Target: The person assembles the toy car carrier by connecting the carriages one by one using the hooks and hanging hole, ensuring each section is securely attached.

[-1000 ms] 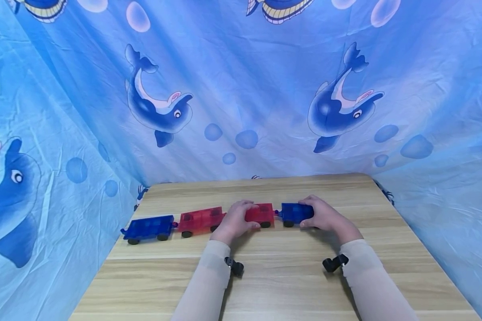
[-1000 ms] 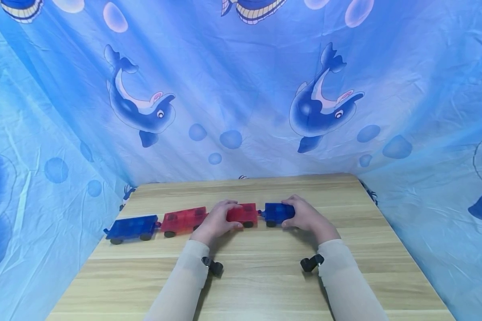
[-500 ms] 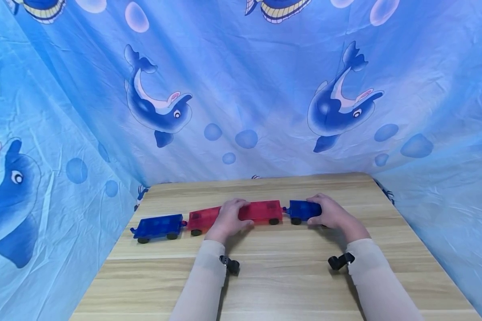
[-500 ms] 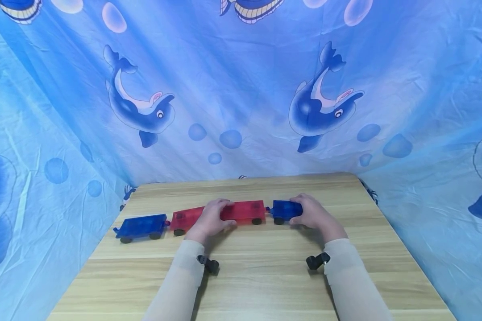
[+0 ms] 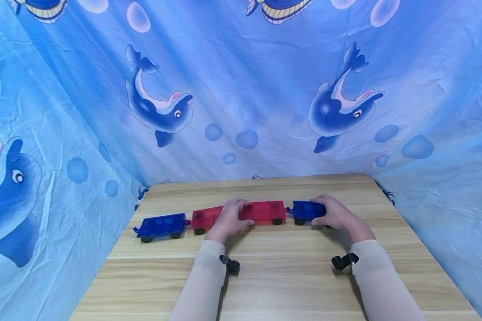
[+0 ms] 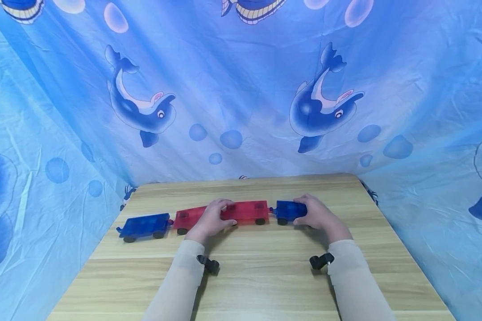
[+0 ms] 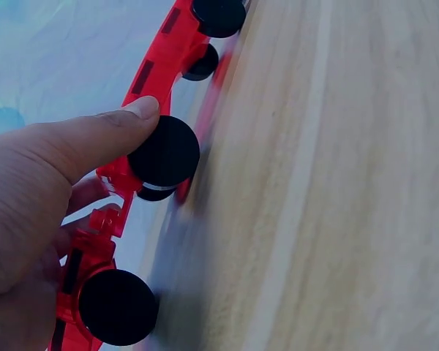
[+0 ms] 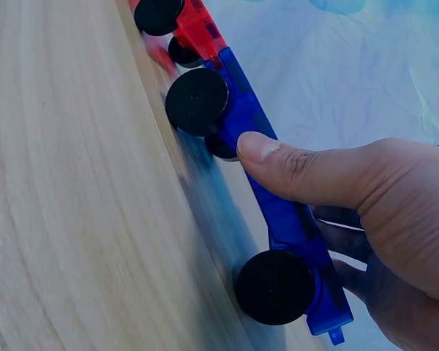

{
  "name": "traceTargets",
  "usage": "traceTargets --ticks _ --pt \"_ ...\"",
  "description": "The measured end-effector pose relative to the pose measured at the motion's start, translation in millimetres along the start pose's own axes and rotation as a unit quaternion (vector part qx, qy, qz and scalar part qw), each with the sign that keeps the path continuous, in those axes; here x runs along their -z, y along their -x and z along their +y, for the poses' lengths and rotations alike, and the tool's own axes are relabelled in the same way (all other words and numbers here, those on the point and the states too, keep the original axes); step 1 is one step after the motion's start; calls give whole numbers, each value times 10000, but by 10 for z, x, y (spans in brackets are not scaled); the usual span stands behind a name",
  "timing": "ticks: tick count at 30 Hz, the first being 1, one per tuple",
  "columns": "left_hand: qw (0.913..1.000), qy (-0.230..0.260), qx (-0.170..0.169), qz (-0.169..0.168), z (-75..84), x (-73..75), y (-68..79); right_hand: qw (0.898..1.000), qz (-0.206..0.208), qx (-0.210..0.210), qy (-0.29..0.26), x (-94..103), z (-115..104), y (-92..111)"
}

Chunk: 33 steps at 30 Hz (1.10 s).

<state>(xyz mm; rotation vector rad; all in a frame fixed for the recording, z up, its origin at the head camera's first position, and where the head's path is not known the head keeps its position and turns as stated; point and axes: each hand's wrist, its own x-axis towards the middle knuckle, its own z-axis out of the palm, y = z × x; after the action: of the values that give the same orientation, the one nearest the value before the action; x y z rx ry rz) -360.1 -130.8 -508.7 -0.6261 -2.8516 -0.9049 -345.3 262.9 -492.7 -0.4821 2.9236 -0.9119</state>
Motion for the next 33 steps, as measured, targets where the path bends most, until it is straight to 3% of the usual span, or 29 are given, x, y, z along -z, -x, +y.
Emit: traceTargets --ticks 18,26,33 --pt "9999 16 -68 -107 33 51 6 9998 99 144 86 -39 6 -29" --pt "9995 -42 -42 -323 24 190 -14 9998 179 49 -23 3 -48 5" --pt "9997 -142 -139 -120 -90 371 18 9991 392 125 -29 89 -44 13"
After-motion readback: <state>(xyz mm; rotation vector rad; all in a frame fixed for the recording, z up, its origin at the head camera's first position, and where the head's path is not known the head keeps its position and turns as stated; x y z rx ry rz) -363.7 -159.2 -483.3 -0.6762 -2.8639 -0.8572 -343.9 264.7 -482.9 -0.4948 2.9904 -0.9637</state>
